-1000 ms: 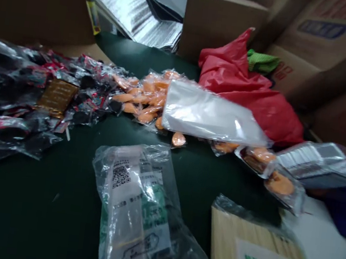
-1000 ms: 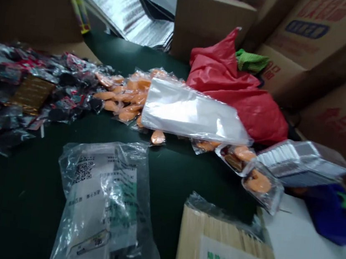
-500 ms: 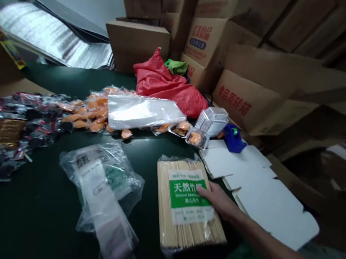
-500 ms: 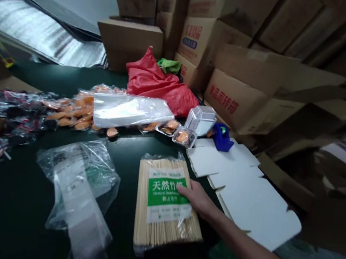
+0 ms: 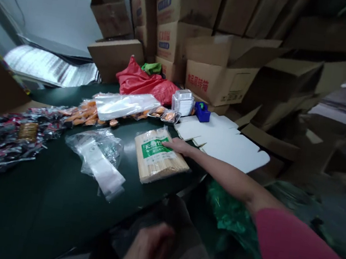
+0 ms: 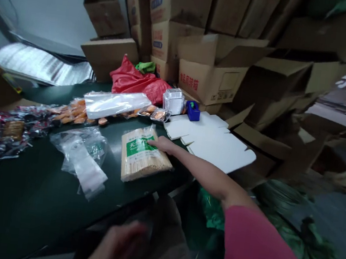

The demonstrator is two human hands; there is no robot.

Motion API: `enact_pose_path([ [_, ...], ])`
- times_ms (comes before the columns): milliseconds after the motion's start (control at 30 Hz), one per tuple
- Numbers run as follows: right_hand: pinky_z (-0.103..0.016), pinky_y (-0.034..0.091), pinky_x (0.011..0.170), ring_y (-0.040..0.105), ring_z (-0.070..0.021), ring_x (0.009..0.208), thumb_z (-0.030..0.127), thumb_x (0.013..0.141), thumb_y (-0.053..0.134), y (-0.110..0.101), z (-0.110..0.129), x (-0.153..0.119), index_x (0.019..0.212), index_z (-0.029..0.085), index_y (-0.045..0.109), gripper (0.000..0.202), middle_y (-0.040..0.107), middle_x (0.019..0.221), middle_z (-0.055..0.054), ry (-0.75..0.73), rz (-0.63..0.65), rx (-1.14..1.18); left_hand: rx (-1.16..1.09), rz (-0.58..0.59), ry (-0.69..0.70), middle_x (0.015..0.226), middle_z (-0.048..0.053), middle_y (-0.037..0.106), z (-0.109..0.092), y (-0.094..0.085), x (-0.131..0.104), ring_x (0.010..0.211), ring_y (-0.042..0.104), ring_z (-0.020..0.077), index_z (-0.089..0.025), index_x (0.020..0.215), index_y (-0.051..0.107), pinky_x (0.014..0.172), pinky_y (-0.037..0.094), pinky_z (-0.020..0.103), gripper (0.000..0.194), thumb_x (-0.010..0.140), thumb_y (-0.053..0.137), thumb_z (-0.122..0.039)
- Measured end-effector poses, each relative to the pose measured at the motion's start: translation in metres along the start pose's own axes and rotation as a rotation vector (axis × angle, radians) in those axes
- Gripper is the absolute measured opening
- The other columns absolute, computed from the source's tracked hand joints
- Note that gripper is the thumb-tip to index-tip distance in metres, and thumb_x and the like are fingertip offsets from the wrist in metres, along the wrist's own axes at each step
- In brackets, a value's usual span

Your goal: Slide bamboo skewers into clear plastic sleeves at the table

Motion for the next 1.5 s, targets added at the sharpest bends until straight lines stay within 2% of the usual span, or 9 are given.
enact_pose_path([
  [67,-0.040,0.047,0.082,0.062,-0.0340,0.094,0.047,0.072,0.071,-0.013,0.019,-0.005,0.072,0.008,0.065,0.040,0.070,0.091,-0.017,-0.049,-0.079,-0.115,0.301,-0.079,0.243,0.105,0.006,0.068,-0.044,-0.018,0.031,0.102,0.059,0.0277,-0.023,0.104,0.068,0.093,0.045,0.040,0.025,0.082,0.058,-0.026],
  [133,-0.042,0.042,0.088,0.058,-0.0353,0.101,0.044,0.071,0.073,-0.030,0.038,-0.023,0.075,0.008,0.065,0.037,0.068,0.095,-0.018,-0.131,-0.174,-0.205,0.621,-0.187,0.414,0.132,0.008,0.055,-0.072,-0.029,0.065,0.127,0.039,0.0349,-0.025,0.122,0.059,0.106,0.028,0.052,0.048,0.074,0.064,-0.018],
  [200,-0.041,0.040,0.091,0.058,-0.0316,0.102,0.039,0.077,0.068,-0.043,0.050,-0.055,0.084,0.010,0.066,0.031,0.068,0.097,-0.016,-0.236,-0.250,-0.268,0.851,-0.140,0.451,0.140,0.009,0.047,-0.070,-0.025,0.098,0.133,0.031,0.0385,-0.027,0.128,0.053,0.107,0.022,0.059,0.063,0.068,0.069,-0.014],
  [267,-0.037,0.042,0.090,0.060,-0.0247,0.096,0.033,0.083,0.061,-0.041,0.050,-0.093,0.091,0.013,0.066,0.022,0.068,0.095,-0.011,-0.354,-0.275,-0.312,0.987,-0.073,0.457,0.137,0.007,0.051,-0.057,-0.018,0.118,0.132,0.034,0.0364,-0.028,0.126,0.054,0.106,0.024,0.058,0.058,0.071,0.068,-0.015],
  [367,-0.033,0.041,0.096,0.054,-0.0217,0.107,0.027,0.069,0.076,-0.016,0.034,-0.139,0.105,0.017,0.064,0.040,0.062,0.114,-0.008,-0.502,-0.270,-0.363,1.087,-0.082,0.456,0.131,0.005,0.056,-0.043,-0.013,0.124,0.128,0.040,0.0323,-0.027,0.120,0.058,0.104,0.029,0.053,0.039,0.081,0.061,-0.023],
  [467,-0.038,0.042,0.096,0.048,-0.0253,0.114,0.026,0.064,0.080,0.000,0.021,-0.158,0.112,0.017,0.060,0.052,0.056,0.120,-0.011,-0.605,-0.424,-0.429,1.148,-0.129,0.457,0.127,0.006,0.059,-0.043,-0.010,0.121,0.125,0.043,0.0325,-0.025,0.117,0.060,0.102,0.032,0.053,0.033,0.084,0.058,-0.027],
  [733,-0.035,0.048,0.088,0.049,-0.0220,0.105,0.014,0.082,0.059,0.010,0.023,-0.143,0.090,0.018,0.064,0.010,0.061,0.108,-0.008,-0.685,-0.522,-0.494,1.123,-0.110,0.453,0.112,0.003,0.067,-0.044,-0.001,0.130,0.119,0.049,0.0289,-0.024,0.101,0.065,0.101,0.033,0.052,0.021,0.091,0.047,-0.025],
  [1167,-0.038,0.047,0.084,0.048,-0.0242,0.094,0.008,0.079,0.044,0.005,0.020,-0.129,0.089,0.016,0.053,0.015,0.057,0.099,-0.012,-0.607,-0.682,-0.381,1.107,-0.176,0.397,0.106,0.008,0.070,-0.048,-0.003,0.134,0.116,0.055,0.0265,-0.017,0.089,0.066,0.101,0.038,0.045,0.020,0.090,0.046,-0.016],
  [1500,-0.034,0.047,0.086,0.060,-0.0196,0.091,0.004,0.073,0.040,-0.010,0.007,-0.128,0.091,0.019,0.054,0.028,0.065,0.095,-0.007,-0.566,-0.641,-0.099,0.952,-0.229,0.412,0.107,0.007,0.070,-0.045,-0.007,0.130,0.116,0.054,0.0270,-0.017,0.093,0.065,0.102,0.036,0.049,0.023,0.091,0.042,-0.014],
])
Point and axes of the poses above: each hand's wrist, its own x-axis towards the middle knuckle, its own y-axis out of the palm, z = x × y, the point moved 10 cm from there along x, towards the middle knuckle
